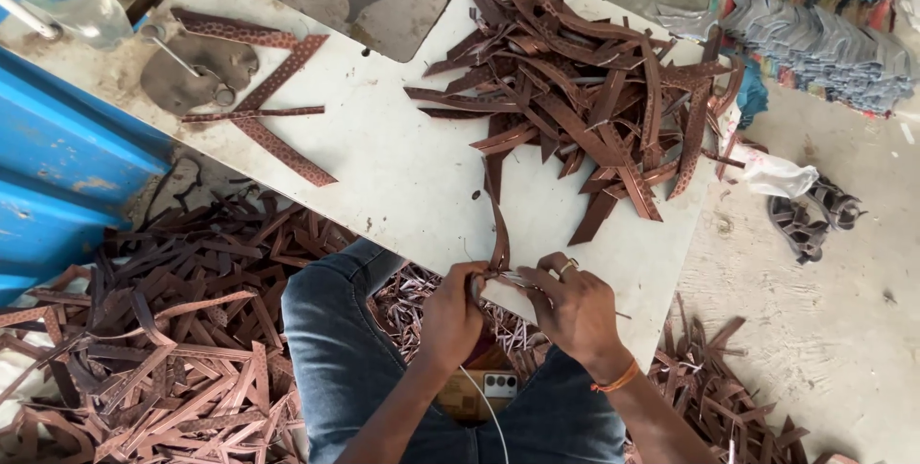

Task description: The person cuts and trims patterned leather straps for shoe manufacturing using a hand cutter.

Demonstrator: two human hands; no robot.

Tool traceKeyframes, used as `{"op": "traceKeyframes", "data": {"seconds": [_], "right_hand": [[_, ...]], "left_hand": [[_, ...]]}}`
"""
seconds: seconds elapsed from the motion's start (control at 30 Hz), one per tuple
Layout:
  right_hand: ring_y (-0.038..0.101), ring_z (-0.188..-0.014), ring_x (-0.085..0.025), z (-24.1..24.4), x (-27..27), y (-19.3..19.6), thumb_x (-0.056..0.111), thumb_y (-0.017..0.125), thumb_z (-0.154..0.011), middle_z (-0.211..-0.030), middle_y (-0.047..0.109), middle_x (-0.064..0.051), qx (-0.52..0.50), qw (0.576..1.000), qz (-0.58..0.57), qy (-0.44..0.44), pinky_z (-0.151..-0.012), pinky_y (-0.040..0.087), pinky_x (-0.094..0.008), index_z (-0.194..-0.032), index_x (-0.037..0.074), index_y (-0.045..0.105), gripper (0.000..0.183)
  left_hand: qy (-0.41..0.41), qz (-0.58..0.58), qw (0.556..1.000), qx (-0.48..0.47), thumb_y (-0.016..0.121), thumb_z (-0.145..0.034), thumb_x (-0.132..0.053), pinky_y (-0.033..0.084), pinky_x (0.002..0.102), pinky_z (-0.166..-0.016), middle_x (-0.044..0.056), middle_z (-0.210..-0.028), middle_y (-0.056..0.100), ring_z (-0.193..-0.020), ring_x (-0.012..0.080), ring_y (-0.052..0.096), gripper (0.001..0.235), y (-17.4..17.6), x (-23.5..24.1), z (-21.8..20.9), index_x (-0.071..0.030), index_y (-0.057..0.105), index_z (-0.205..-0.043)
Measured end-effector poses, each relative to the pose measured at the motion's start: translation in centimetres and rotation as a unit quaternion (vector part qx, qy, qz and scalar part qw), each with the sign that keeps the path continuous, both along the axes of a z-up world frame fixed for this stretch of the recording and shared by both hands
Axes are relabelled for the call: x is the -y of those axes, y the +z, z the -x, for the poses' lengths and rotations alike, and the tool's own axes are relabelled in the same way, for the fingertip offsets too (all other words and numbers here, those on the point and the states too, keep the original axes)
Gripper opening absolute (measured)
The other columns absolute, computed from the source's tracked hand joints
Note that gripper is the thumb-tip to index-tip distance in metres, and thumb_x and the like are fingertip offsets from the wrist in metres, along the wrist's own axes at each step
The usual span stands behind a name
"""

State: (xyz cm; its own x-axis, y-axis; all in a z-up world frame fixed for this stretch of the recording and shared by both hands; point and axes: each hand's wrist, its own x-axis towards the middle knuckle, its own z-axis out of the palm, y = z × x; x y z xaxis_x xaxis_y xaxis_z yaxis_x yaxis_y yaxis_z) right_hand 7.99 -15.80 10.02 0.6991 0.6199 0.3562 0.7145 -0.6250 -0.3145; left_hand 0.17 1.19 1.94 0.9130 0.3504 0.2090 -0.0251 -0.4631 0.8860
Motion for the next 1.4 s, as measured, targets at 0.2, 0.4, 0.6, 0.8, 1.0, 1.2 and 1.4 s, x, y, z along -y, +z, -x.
{"op": "traceKeyframes", "data": {"seconds": [0.2, 0.4, 0.6, 0.8, 1.0, 1.2, 1.4], "right_hand": [[0.064, -0.055, -0.020, -0.4, -0.5, 0.5, 0.017, 0.077, -0.085, -0.092, 0.069, -0.002, 0.037, 0.998, 0.019, 0.039, -0.053, 0.051, -0.035, -0.105, 0.014, 0.078, 0.020], [0.060, -0.052, -0.015, -1.1, 0.1, -1.3, 0.013, 0.073, -0.088, -0.092, 0.070, -0.002, 0.049, 0.995, 0.065, 0.060, -0.050, 0.048, -0.033, -0.107, 0.014, 0.078, 0.020], [0.056, -0.047, -0.013, -1.0, 0.0, -2.4, 0.009, 0.071, -0.090, -0.090, 0.070, -0.001, 0.040, 0.995, 0.078, 0.041, -0.046, 0.046, -0.031, -0.106, 0.014, 0.079, 0.018], [0.058, -0.051, -0.013, -0.3, -0.2, -1.0, 0.016, 0.075, -0.088, -0.089, 0.069, -0.002, 0.014, 1.000, -0.018, 0.019, -0.044, 0.046, -0.031, -0.101, 0.013, 0.078, 0.014], [0.056, -0.046, -0.015, -0.5, -0.7, -1.4, 0.020, 0.077, -0.087, -0.089, 0.070, -0.004, 0.027, 0.999, 0.010, 0.028, -0.042, 0.045, -0.032, -0.103, 0.012, 0.079, 0.018], [0.060, -0.051, -0.016, -0.3, -0.9, -1.7, 0.015, 0.074, -0.086, -0.091, 0.070, -0.002, 0.029, 0.999, 0.041, 0.004, -0.047, 0.048, -0.033, -0.104, 0.015, 0.078, 0.018], [0.065, -0.051, -0.016, 0.3, 1.3, -3.5, 0.022, 0.080, -0.084, -0.088, 0.071, -0.005, -0.074, 0.996, 0.016, -0.047, -0.044, 0.051, -0.031, -0.103, 0.009, 0.075, 0.024]], "left_hand": [[-0.003, 0.017, 1.000, -0.024, 0.055, -0.101, -0.004, 0.051, 0.045, -0.042, 0.017, -0.075, 0.071, -0.052, 0.0291, 0.070, 0.018, 0.3, 0.1, 0.0, -0.001, 0.059, -0.117], [-0.005, -0.028, 0.999, 0.021, 0.057, -0.102, -0.002, 0.054, 0.044, -0.047, 0.019, -0.081, 0.071, -0.061, 0.0311, 0.071, 0.011, -0.6, 0.1, -0.3, 0.001, 0.059, -0.112], [-0.022, 0.070, 0.980, -0.184, 0.053, -0.104, -0.016, 0.055, 0.040, -0.045, 0.015, -0.089, 0.075, -0.064, 0.0269, 0.076, 0.019, 0.3, -1.0, -0.9, -0.005, 0.063, -0.116], [-0.046, 0.187, 0.981, 0.002, 0.051, -0.108, -0.015, 0.067, 0.032, -0.078, 0.016, -0.105, 0.077, -0.096, 0.0237, 0.080, 0.017, -1.2, -1.0, -0.6, 0.000, 0.059, -0.111], [-0.021, 0.120, 0.992, -0.032, 0.054, -0.106, -0.012, 0.061, 0.039, -0.069, 0.018, -0.099, 0.077, -0.093, 0.0250, 0.079, 0.019, 0.0, -0.7, -0.1, -0.001, 0.062, -0.118], [-0.036, 0.233, 0.971, 0.022, 0.049, -0.109, -0.018, 0.065, 0.035, -0.087, 0.015, -0.112, 0.076, -0.103, 0.0268, 0.079, 0.021, -4.0, -0.7, -0.4, 0.000, 0.060, -0.112], [-0.001, 0.418, 0.903, 0.101, 0.053, -0.105, -0.019, 0.064, 0.042, -0.090, 0.022, -0.111, 0.073, -0.104, 0.0313, 0.077, 0.024, -1.7, -1.6, 1.7, 0.003, 0.061, -0.112]]}}
